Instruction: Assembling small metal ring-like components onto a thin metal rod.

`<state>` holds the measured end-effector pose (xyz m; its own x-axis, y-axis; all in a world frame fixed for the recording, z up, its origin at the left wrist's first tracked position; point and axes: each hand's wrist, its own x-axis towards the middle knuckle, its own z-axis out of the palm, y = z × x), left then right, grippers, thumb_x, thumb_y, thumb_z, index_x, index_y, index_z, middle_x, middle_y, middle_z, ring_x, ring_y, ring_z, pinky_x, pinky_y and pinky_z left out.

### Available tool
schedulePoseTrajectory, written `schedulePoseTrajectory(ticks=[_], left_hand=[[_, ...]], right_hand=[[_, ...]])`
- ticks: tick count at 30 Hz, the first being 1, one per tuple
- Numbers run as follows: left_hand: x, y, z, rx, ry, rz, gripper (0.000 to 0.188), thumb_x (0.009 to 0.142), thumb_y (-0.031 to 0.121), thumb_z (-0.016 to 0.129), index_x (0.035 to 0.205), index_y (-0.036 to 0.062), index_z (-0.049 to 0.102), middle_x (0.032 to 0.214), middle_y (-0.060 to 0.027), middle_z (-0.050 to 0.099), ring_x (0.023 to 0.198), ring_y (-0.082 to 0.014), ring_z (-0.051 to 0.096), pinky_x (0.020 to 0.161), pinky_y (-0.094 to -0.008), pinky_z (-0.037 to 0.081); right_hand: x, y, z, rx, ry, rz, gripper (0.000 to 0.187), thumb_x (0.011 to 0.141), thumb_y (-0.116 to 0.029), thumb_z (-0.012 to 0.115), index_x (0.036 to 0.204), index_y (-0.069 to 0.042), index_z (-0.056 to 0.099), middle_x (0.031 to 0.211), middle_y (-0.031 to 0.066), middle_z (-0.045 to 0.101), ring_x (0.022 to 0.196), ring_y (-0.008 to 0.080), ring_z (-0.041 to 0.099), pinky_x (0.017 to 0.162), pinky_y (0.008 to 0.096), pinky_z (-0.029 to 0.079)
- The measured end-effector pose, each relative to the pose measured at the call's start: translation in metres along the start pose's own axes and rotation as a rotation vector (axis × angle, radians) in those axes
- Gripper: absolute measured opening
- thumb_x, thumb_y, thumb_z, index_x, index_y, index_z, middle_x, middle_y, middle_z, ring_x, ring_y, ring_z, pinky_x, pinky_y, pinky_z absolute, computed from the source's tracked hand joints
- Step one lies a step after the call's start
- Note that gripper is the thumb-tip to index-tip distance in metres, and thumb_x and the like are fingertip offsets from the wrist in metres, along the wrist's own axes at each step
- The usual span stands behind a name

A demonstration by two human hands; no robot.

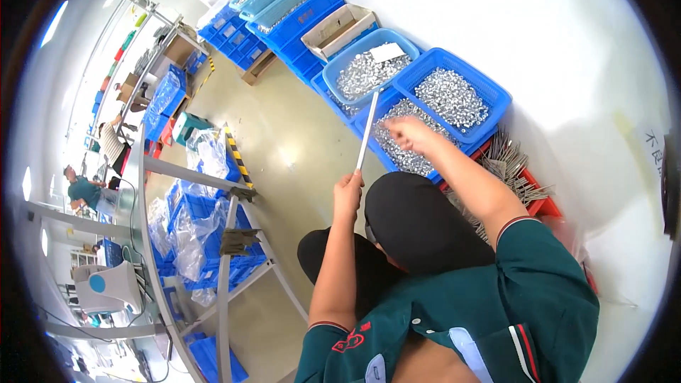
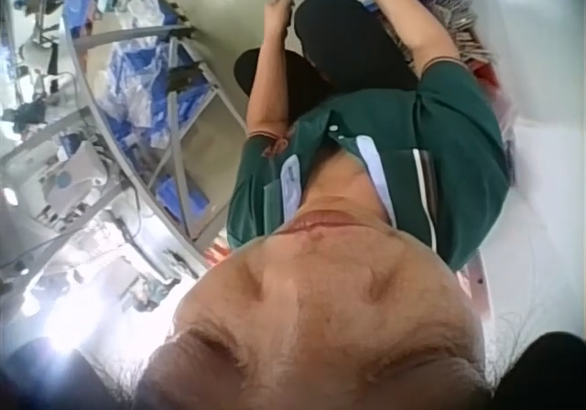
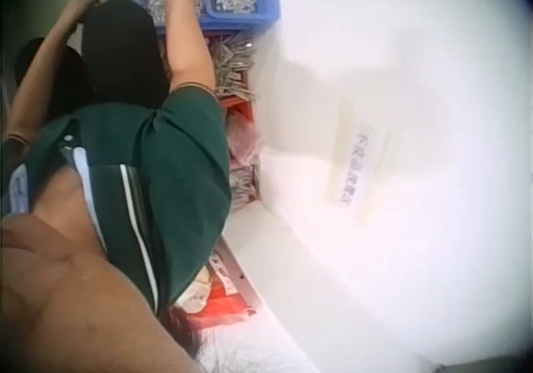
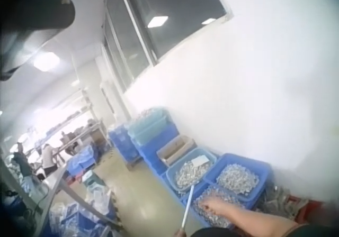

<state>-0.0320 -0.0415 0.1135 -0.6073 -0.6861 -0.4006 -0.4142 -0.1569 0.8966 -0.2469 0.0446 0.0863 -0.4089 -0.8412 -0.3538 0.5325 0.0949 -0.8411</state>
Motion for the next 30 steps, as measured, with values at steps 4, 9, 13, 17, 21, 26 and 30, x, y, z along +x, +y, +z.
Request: schedulePoseTrajectory(ticks=[4,9,13,17,21,26,30], left_hand=[[0.016,0.039,0.007,0.085,-0.067,0.034,0.034,0.088,0.037,0.046,0.070,0.0082,0.048,0.046,0.0063,0.031,0.034,-0.0038,0.024,0.032,-0.0215,0.016],[0.032,0.073,0.041,0.216,-0.126,0.047,0.047,0.088,0.049,0.040,0.070,0.0060,0.049,0.047,0.0050,0.032,0.035,-0.0052,0.025,0.033,-0.0222,0.018],[0.048,0.073,0.055,0.469,-0.109,0.259,0.054,0.086,0.052,0.040,0.067,0.0034,0.054,0.048,0.0013,0.039,0.037,-0.0087,0.032,0.035,-0.0253,0.023],[0.052,0.059,0.046,0.521,-0.114,0.303,0.056,0.086,0.053,0.041,0.063,0.0030,0.056,0.048,0.0004,0.040,0.039,-0.0097,0.035,0.037,-0.0260,0.026],[0.029,0.043,0.007,0.474,-0.144,0.221,0.055,0.086,0.050,0.043,0.060,0.0031,0.054,0.048,0.0006,0.040,0.043,-0.0090,0.037,0.042,-0.0252,0.029],[-0.004,0.024,-0.033,0.320,-0.138,0.041,0.050,0.088,0.049,0.043,0.064,0.0059,0.051,0.047,0.0050,0.033,0.035,-0.0042,0.025,0.034,-0.0220,0.018],[-0.013,0.006,-0.037,0.074,0.006,0.005,0.043,0.089,0.042,0.045,0.066,0.0061,0.050,0.046,0.0068,0.031,0.035,-0.0035,0.023,0.033,-0.0204,0.016]], right_hand=[[-0.028,0.015,0.030,-0.102,-0.283,0.200,0.027,0.086,-0.028,0.053,0.106,-0.009,0.057,0.057,-0.0047,0.034,0.040,0.0032,0.023,0.035,0.0191,0.017],[-0.035,0.009,0.031,0.132,-0.350,0.124,0.022,0.089,-0.033,0.050,0.084,-0.012,0.053,0.055,-0.0063,0.032,0.040,0.0025,0.022,0.035,0.0196,0.015],[-0.031,0.008,0.025,0.198,-0.225,0.094,0.024,0.089,-0.035,0.050,0.082,-0.011,0.051,0.056,-0.0063,0.032,0.040,0.0030,0.021,0.035,0.0190,0.014],[-0.018,0.006,0.004,0.549,-0.094,0.066,0.025,0.089,-0.034,0.050,0.096,-0.011,0.055,0.055,-0.0061,0.033,0.040,0.0028,0.024,0.035,0.0183,0.017],[-0.003,-0.015,-0.045,0.705,0.090,0.029,0.027,0.087,-0.036,0.052,0.099,-0.012,0.056,0.055,-0.0066,0.035,0.040,0.0027,0.027,0.036,0.0180,0.022],[0.008,-0.044,-0.096,0.910,0.206,-0.112,0.026,0.087,-0.035,0.053,0.092,-0.011,0.056,0.055,-0.0053,0.041,0.040,0.0033,0.029,0.037,0.0181,0.022],[0.022,-0.033,-0.057,0.803,0.142,0.021,0.024,0.087,-0.031,0.052,0.077,-0.009,0.053,0.057,-0.0015,0.047,0.042,0.0071,0.035,0.035,0.0202,0.024]])
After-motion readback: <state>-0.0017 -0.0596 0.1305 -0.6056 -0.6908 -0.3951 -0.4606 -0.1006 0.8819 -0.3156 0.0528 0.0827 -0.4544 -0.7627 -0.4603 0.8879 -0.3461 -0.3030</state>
